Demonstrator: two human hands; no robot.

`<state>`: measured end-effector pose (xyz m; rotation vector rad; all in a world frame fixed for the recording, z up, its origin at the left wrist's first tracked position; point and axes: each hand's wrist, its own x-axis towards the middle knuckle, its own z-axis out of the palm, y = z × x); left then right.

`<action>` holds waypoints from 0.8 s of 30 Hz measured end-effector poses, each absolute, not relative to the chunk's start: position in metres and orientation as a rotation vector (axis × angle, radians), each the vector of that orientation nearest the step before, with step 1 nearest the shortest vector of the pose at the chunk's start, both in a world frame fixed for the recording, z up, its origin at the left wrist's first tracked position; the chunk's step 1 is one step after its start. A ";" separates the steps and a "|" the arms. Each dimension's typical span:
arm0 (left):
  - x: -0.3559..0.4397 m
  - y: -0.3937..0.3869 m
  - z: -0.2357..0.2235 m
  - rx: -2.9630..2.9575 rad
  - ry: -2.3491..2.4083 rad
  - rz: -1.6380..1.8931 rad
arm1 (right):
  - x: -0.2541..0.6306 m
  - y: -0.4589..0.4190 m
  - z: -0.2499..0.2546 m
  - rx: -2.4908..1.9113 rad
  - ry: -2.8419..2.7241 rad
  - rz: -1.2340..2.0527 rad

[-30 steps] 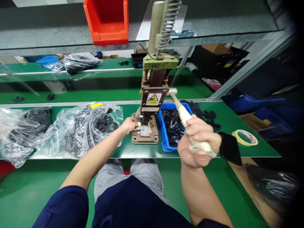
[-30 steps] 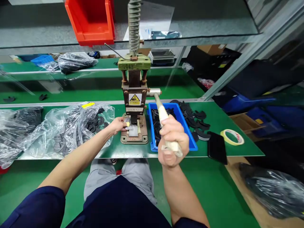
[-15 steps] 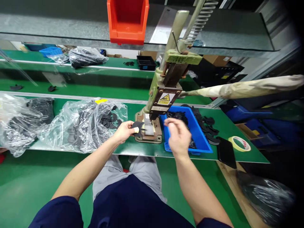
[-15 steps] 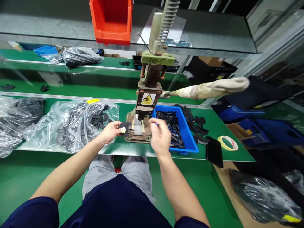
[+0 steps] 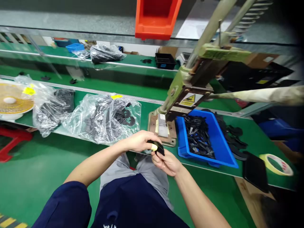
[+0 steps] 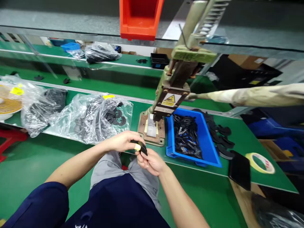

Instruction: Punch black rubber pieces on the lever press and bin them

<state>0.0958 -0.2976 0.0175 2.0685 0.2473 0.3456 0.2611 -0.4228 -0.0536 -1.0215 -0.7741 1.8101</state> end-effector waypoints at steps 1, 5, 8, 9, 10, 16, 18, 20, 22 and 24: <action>0.095 -0.299 0.021 2.116 0.208 0.330 | 0.257 -0.427 -0.056 -1.021 -0.769 1.780; 0.096 -0.303 0.031 2.236 0.134 0.324 | 0.242 -0.439 -0.062 -1.050 -0.744 1.602; 0.095 -0.301 0.034 2.243 0.143 0.331 | 0.233 -0.440 -0.061 -1.043 -0.713 1.537; 0.094 -0.299 0.034 2.217 0.164 0.336 | 0.233 -0.438 -0.060 -1.029 -0.709 1.548; 0.093 -0.298 0.033 2.167 0.192 0.347 | 0.233 -0.437 -0.058 -1.009 -0.708 1.569; 0.088 -0.298 0.017 1.677 0.435 0.406 | 0.248 -0.425 -0.049 -0.926 -0.763 1.669; 0.088 -0.301 0.010 1.619 0.510 0.446 | 0.251 -0.420 -0.051 -0.962 -0.802 1.672; 0.087 -0.302 0.006 1.640 0.543 0.520 | 0.252 -0.415 -0.058 -1.033 -0.845 1.638; 0.083 -0.301 0.003 1.782 0.553 0.650 | 0.253 -0.408 -0.069 -1.136 -0.896 1.560; 0.077 -0.299 -0.001 2.029 0.539 0.848 | 0.254 -0.402 -0.080 -1.260 -0.960 1.431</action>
